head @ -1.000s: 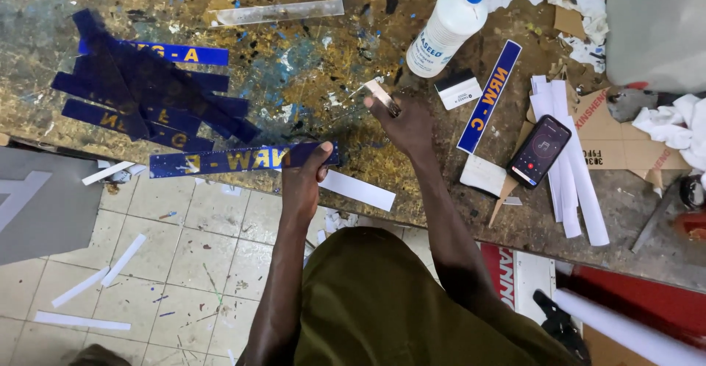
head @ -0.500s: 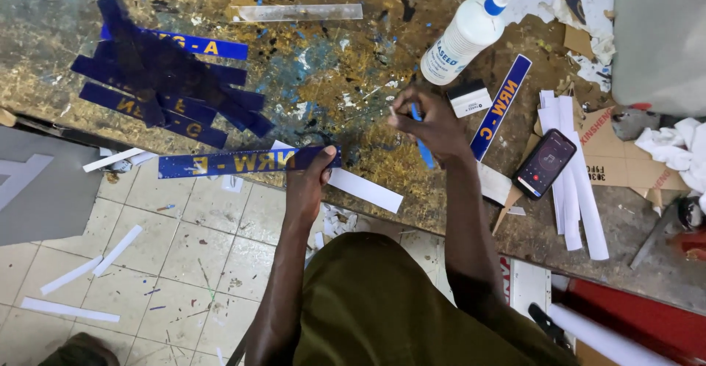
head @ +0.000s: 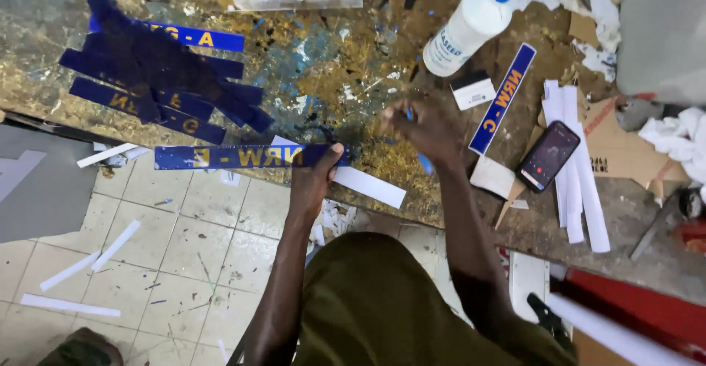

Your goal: The person uses scissors to cut a blue sticker with yellow text into smaller pieces on a cluttered workbench. They then peel the backing off the cut sticker pieces and apply glue to the back of one piece using a bottle.

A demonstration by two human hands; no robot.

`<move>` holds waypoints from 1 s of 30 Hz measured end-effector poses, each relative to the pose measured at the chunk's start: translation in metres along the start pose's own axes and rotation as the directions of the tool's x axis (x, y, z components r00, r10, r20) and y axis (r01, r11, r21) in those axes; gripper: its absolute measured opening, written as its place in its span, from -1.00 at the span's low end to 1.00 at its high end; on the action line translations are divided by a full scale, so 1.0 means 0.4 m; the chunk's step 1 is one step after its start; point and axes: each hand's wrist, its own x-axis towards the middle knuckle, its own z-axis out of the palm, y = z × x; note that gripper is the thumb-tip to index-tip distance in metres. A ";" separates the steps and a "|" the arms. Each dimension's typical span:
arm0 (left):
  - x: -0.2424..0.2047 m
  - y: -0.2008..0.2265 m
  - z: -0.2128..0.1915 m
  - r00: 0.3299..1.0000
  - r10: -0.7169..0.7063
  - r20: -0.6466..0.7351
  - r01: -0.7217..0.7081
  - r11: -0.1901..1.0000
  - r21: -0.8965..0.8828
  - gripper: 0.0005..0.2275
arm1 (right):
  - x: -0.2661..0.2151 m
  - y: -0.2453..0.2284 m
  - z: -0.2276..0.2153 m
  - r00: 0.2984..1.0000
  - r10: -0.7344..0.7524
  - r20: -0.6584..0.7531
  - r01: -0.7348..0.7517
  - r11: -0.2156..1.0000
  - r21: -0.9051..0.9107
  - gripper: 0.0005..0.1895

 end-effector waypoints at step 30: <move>0.049 -0.002 0.238 0.953 -0.154 0.263 0.034 0.912 0.409 -0.48 | -0.123 0.252 0.061 0.988 0.072 -0.137 0.061 0.633 0.772 -0.81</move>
